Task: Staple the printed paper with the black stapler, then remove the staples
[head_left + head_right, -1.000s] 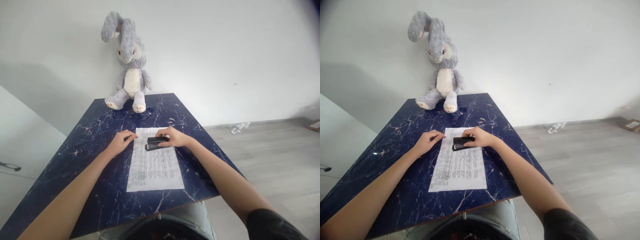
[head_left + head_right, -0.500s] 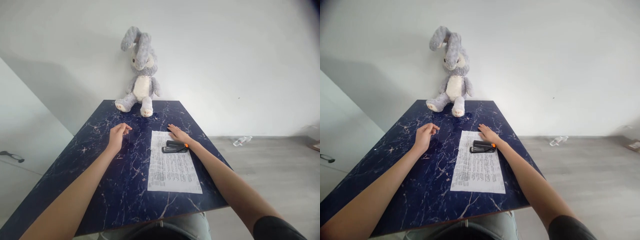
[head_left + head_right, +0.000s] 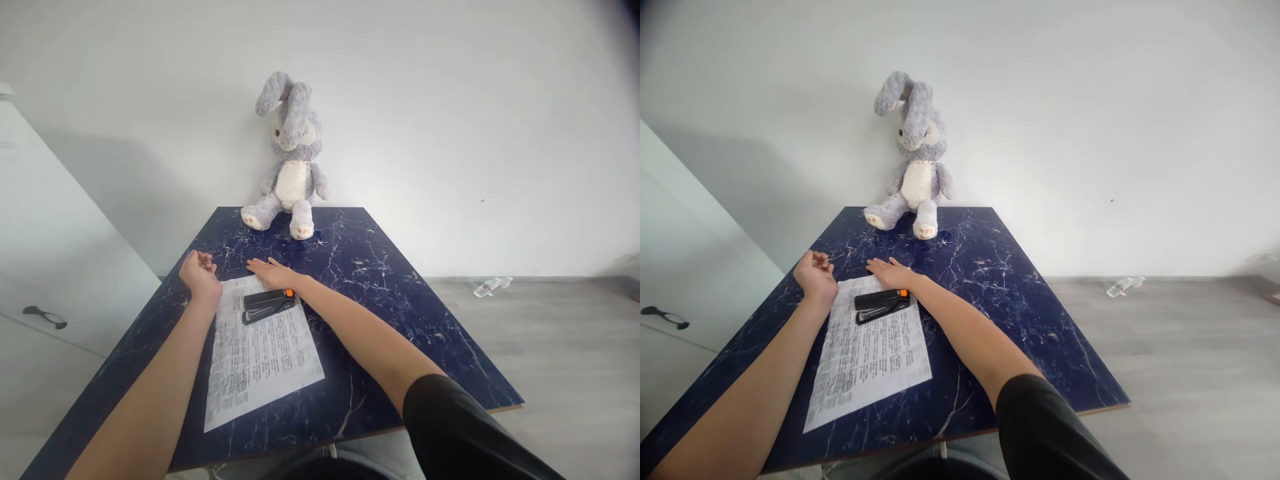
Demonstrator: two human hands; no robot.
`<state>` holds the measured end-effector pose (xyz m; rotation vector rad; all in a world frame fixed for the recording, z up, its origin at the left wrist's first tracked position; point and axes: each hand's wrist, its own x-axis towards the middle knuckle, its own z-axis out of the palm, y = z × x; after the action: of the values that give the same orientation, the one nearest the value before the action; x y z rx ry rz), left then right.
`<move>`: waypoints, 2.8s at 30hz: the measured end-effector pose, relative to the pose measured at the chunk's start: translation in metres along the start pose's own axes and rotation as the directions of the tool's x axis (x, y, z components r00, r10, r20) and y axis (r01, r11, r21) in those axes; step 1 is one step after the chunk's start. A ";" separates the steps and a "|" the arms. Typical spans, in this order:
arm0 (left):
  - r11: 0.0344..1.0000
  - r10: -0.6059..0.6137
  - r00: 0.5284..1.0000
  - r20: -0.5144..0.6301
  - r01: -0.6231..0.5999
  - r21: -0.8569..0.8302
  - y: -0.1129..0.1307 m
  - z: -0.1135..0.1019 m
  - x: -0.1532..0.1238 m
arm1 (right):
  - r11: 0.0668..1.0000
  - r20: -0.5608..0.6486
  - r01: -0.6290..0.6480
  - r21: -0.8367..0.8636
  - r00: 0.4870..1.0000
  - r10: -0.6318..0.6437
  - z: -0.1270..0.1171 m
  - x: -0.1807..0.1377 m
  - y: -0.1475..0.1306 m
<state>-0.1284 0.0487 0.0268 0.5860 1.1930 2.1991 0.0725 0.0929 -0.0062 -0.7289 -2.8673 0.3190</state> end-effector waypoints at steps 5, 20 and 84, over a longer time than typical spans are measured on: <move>0.991 0.083 0.995 0.059 -0.088 0.102 -0.002 -0.001 0.000 | 0.999 -0.041 -0.011 -0.036 0.999 0.010 0.006 -0.007 0.003; 0.447 -0.060 0.392 0.918 -0.812 0.376 -0.020 0.034 -0.096 | 0.974 -0.181 -0.225 0.004 0.958 0.222 -0.020 -0.178 0.063; 0.834 -0.201 0.315 0.927 -0.441 0.331 0.004 0.046 -0.145 | 0.988 -0.143 -0.095 0.122 0.983 0.112 -0.137 -0.249 0.015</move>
<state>0.0064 -0.0201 0.0379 1.9603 1.0010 1.0312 0.3240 0.0074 0.0954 -0.8437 -2.6519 0.4208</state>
